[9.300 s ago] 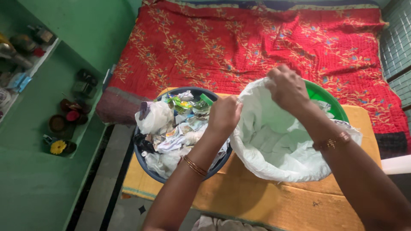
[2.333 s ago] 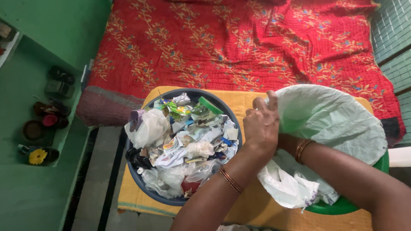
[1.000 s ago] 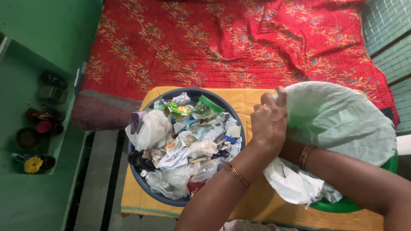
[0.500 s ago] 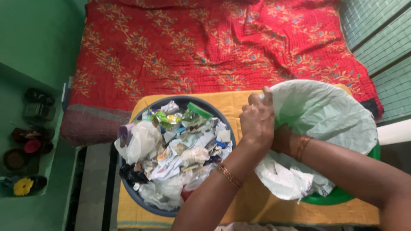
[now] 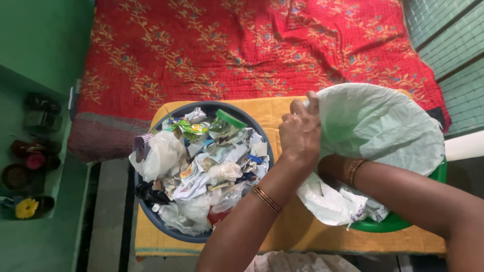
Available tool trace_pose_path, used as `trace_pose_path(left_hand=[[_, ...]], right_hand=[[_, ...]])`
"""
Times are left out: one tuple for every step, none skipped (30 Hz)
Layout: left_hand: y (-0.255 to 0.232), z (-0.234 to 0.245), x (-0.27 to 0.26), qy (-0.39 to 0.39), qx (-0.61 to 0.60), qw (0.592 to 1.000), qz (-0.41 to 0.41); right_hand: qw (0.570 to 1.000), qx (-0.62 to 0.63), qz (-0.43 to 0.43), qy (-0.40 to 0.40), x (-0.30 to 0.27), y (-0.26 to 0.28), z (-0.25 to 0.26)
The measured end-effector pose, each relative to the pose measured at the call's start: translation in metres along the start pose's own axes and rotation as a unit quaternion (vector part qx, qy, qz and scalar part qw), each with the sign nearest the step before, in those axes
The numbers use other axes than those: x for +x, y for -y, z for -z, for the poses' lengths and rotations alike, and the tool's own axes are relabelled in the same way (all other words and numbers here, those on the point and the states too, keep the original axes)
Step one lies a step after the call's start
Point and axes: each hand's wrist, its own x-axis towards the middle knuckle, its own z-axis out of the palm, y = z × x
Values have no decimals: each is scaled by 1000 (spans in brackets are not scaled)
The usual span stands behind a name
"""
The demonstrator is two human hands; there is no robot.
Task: The person places a white cloth bag into a green plastic basket and adjusts it to fit the interior. The person repeatedly smooths and tucks the bag edges along the basket rim and inside the basket.
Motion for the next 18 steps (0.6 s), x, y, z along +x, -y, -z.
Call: trace_pose_path(left_hand=[[-1, 1, -1, 3, 0, 1000, -1], [0, 3, 2, -2, -2, 1000, -6], [1, 4, 4, -8, -3, 1000, -10], [1, 3, 3, -11, -5, 1000, -11], [0, 2, 3, -2, -6, 1000, -9], [1, 2, 4, 5, -4, 1000, -9], [2, 1, 5, 12, -2, 1000, -8], [2, 0, 4, 8, 0, 1000, -6], [2, -3, 4, 4, 2, 1000, -4], [2, -6, 5, -3, 5, 1000, -5], [1, -9, 7, -14, 5, 1000, -4], [1, -13, 9, -26, 4, 1000, -1], [1, -18, 11, -38, 2, 999, 2], [2, -22, 13, -31, -8, 999, -4], [5, -25, 16, -23, -19, 1000, -9], [9, -25, 17, -17, -28, 999, -15], [14, -24, 15, -72, -16, 996, -48], [19, -20, 9, -126, -5, 989, -79]], right_hand=[[1000, -11, 15, 16, -6, 3, 8], [999, -28, 26, 33, -12, 1, 19], [997, -42, 33, 47, -17, -2, 30], [996, -55, 46, 60, -23, -2, 37], [993, -66, 56, 75, -26, -2, 43], [992, -70, 62, 85, -26, 0, 51], [991, -69, 65, 94, -24, 2, 57], [990, -62, 61, 108, -18, 6, 63], [989, -56, 56, 122, -12, 9, 66], [989, -48, 49, 133, -5, 6, 68], [988, -40, 42, 144, 0, -1, 67], [976, -53, 116, 175, 9, -13, 71], [958, -66, 189, 203, 19, -24, 80], [932, -80, 265, 234, 21, -30, 84], [928, -55, 285, 232, 12, -34, 87], [924, -31, 304, 228, -4, -39, 95], [920, -7, 322, 224, -27, -41, 105], [946, 28, 268, 182, -60, -40, 114]])
